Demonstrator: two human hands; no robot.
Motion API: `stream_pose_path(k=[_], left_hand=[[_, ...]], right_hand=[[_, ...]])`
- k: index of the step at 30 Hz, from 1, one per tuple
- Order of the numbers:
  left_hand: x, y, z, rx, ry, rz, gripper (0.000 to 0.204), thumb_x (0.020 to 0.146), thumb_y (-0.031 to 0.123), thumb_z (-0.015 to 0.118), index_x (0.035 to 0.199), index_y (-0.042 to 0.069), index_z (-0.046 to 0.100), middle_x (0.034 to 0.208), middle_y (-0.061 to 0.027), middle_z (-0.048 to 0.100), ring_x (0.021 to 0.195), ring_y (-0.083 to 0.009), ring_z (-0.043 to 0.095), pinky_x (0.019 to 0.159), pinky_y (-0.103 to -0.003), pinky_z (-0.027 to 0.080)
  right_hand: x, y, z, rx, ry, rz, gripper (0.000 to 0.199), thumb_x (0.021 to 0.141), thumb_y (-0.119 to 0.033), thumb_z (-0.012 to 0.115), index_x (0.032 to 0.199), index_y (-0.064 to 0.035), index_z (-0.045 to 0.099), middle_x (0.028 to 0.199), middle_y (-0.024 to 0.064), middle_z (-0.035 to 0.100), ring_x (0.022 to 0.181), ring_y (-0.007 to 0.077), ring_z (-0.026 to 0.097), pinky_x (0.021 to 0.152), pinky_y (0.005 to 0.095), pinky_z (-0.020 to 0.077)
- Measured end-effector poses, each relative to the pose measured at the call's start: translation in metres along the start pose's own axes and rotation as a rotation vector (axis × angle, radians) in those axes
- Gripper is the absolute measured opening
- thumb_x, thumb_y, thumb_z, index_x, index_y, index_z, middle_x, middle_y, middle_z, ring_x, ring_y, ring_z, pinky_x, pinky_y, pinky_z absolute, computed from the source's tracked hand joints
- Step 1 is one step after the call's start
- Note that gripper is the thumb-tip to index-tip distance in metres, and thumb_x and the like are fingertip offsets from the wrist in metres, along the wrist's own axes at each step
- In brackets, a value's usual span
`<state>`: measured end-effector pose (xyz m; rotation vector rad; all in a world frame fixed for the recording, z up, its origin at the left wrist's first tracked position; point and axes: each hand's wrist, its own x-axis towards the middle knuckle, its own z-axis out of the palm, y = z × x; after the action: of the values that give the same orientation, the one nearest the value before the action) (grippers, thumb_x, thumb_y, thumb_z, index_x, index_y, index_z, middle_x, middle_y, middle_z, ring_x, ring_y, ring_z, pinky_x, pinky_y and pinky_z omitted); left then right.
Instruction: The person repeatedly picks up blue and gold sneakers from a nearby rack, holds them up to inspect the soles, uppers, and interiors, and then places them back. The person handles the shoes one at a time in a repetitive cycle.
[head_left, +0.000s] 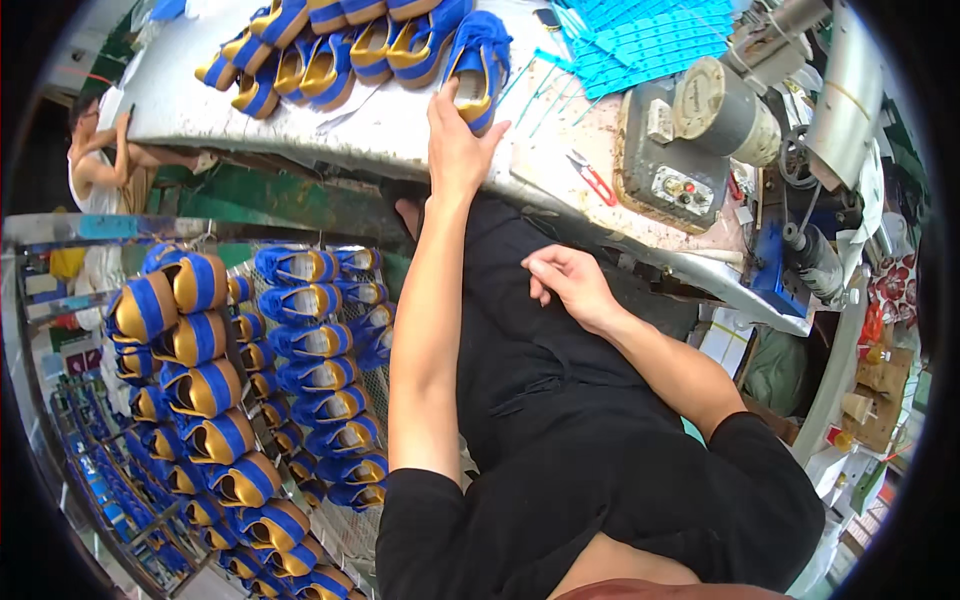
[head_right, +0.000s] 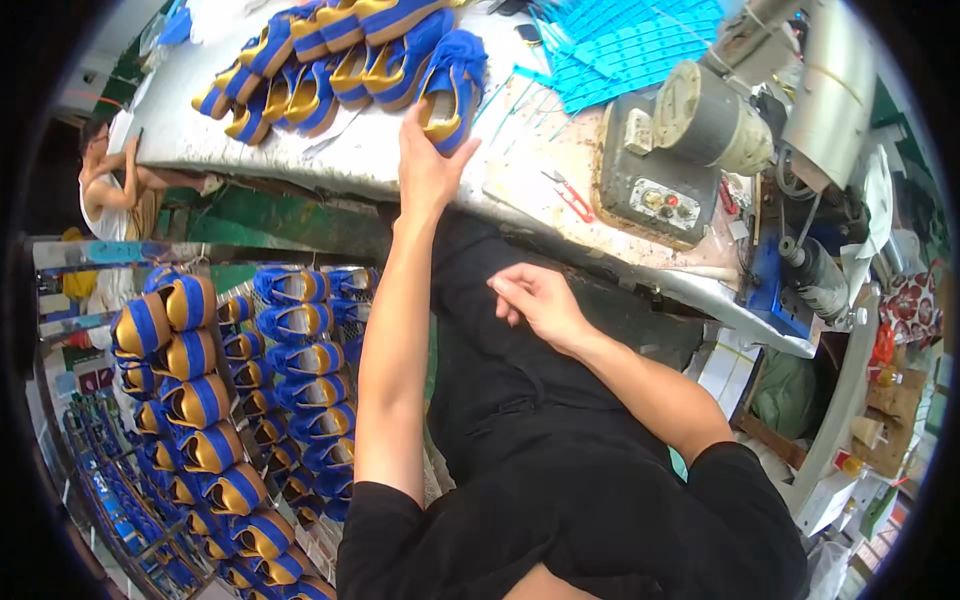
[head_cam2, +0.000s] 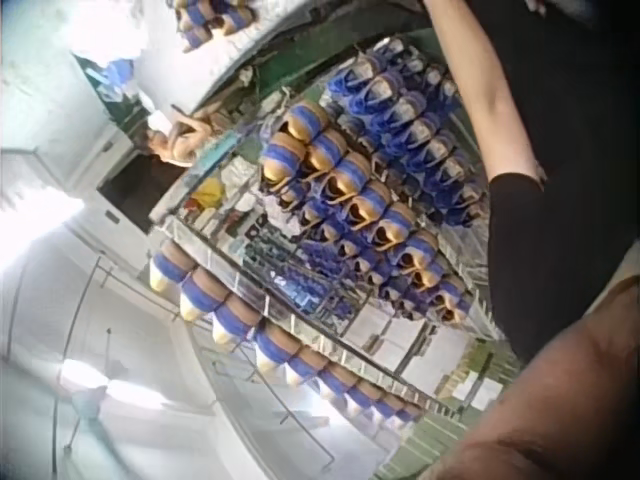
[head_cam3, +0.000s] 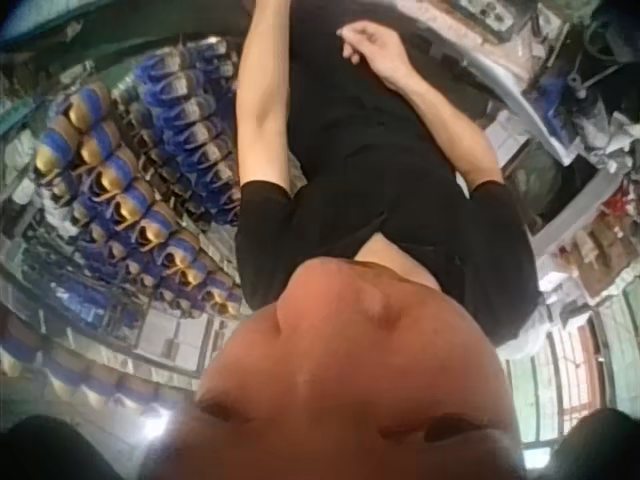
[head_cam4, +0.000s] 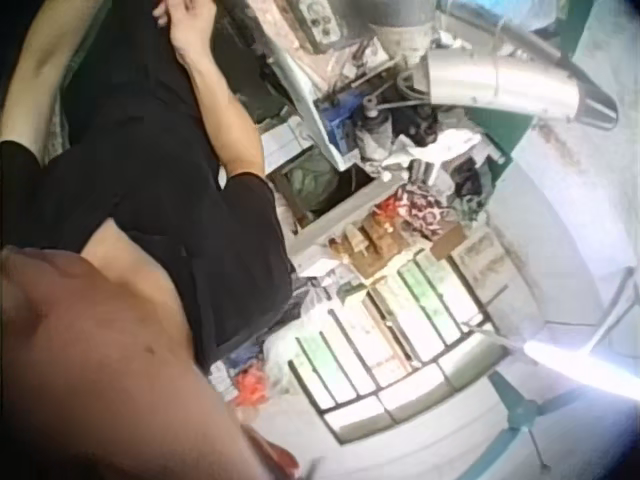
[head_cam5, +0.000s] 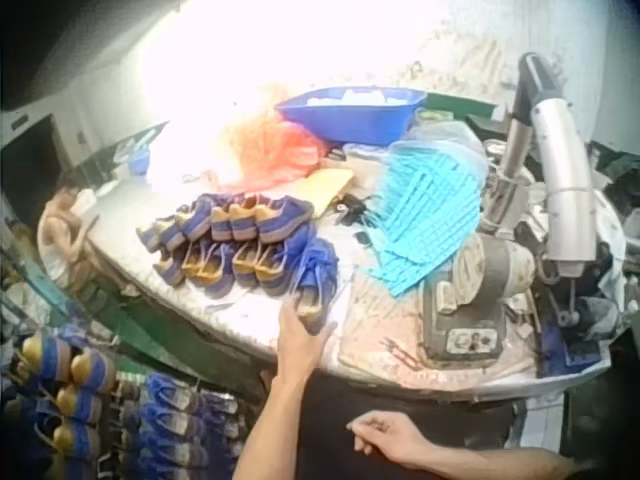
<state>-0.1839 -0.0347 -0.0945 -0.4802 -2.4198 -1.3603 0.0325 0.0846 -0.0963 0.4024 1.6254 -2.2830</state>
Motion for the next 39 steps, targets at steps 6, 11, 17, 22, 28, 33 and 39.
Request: stream_pose_path(k=[6, 11, 17, 22, 28, 33, 39], left_hand=[[-0.017, 0.033, -0.028, -1.354, 0.031, -0.708, 0.053, 0.093, 0.042, 0.061, 0.129, 0.004, 0.050, 0.120, -0.0145, 0.060, 0.106, -0.0267, 0.062, 0.089, -0.047, 0.052], [-0.130, 0.090, -0.089, -1.195, -0.191, -0.611, 0.058, 0.088, 0.039, 0.066, 0.130, 0.005, 0.045, 0.125, -0.0166, 0.057, 0.111, -0.0302, 0.062, 0.092, -0.047, 0.053], [-0.186, 0.124, -0.084, -1.197, -0.349, -0.607, 0.073, 0.071, 0.030, 0.087, 0.122, 0.008, 0.041, 0.121, -0.0130, 0.055, 0.111, -0.0229, 0.058, 0.096, -0.035, 0.048], [-0.180, 0.156, -0.059, -1.116, -0.529, -0.565, 0.078, 0.072, 0.030, 0.089, 0.127, 0.005, 0.039, 0.127, -0.0134, 0.053, 0.116, -0.0207, 0.056, 0.100, -0.035, 0.046], [-0.147, 0.190, -0.031, -1.172, -0.655, -0.570, 0.093, 0.075, 0.047, 0.084, 0.138, -0.004, 0.038, 0.124, -0.0135, 0.058, 0.114, -0.0196, 0.059, 0.099, -0.033, 0.047], [-0.121, 0.223, -0.014, -1.189, -0.664, -0.529, 0.093, 0.074, 0.050, 0.084, 0.135, -0.005, 0.040, 0.121, -0.0144, 0.061, 0.111, -0.0198, 0.062, 0.097, -0.033, 0.049], [-0.106, 0.239, 0.003, -1.173, -0.679, -0.494, 0.094, 0.074, 0.056, 0.081, 0.134, -0.005, 0.042, 0.120, -0.0135, 0.061, 0.109, -0.0188, 0.062, 0.096, -0.033, 0.049]], right_hand=[[-0.057, -0.004, -0.059, 0.087, 0.104, -0.006, 0.019, 0.098, -0.016, 0.061, 0.108, 0.0004, 0.064, 0.075, 0.0052, 0.064, 0.062, 0.0091, 0.058, 0.056, 0.0218, 0.0470], [-0.083, -0.015, -0.095, 0.097, 0.079, -0.060, 0.033, 0.097, -0.020, 0.061, 0.123, 0.0005, 0.054, 0.073, 0.0055, 0.060, 0.062, 0.0100, 0.056, 0.056, 0.0231, 0.0470], [-0.093, -0.051, -0.127, 0.118, 0.155, -0.384, 0.095, 0.076, -0.055, 0.079, 0.142, -0.0012, 0.037, 0.106, 0.0067, 0.062, 0.083, 0.0146, 0.062, 0.067, 0.0261, 0.0514], [-0.120, -0.068, -0.145, 0.216, 0.481, -0.418, 0.084, 0.072, -0.054, 0.081, 0.129, -0.0003, 0.052, 0.115, 0.0029, 0.062, 0.102, 0.0127, 0.061, 0.091, 0.0297, 0.0498], [-0.137, -0.094, -0.176, 0.152, 0.649, -0.590, 0.072, 0.076, -0.065, 0.071, 0.109, -0.0029, 0.057, 0.084, 0.0015, 0.063, 0.067, 0.0100, 0.059, 0.054, 0.0242, 0.0444], [-0.147, -0.122, -0.194, 0.096, 0.664, -0.689, 0.066, 0.082, -0.066, 0.065, 0.104, -0.0038, 0.057, 0.075, 0.0018, 0.061, 0.053, 0.0087, 0.055, 0.043, 0.0219, 0.0380], [-0.156, -0.140, -0.208, 0.041, 0.690, -0.754, 0.064, 0.086, -0.065, 0.061, 0.102, -0.0025, 0.059, 0.074, 0.0028, 0.061, 0.052, 0.0087, 0.054, 0.041, 0.0212, 0.0374]])
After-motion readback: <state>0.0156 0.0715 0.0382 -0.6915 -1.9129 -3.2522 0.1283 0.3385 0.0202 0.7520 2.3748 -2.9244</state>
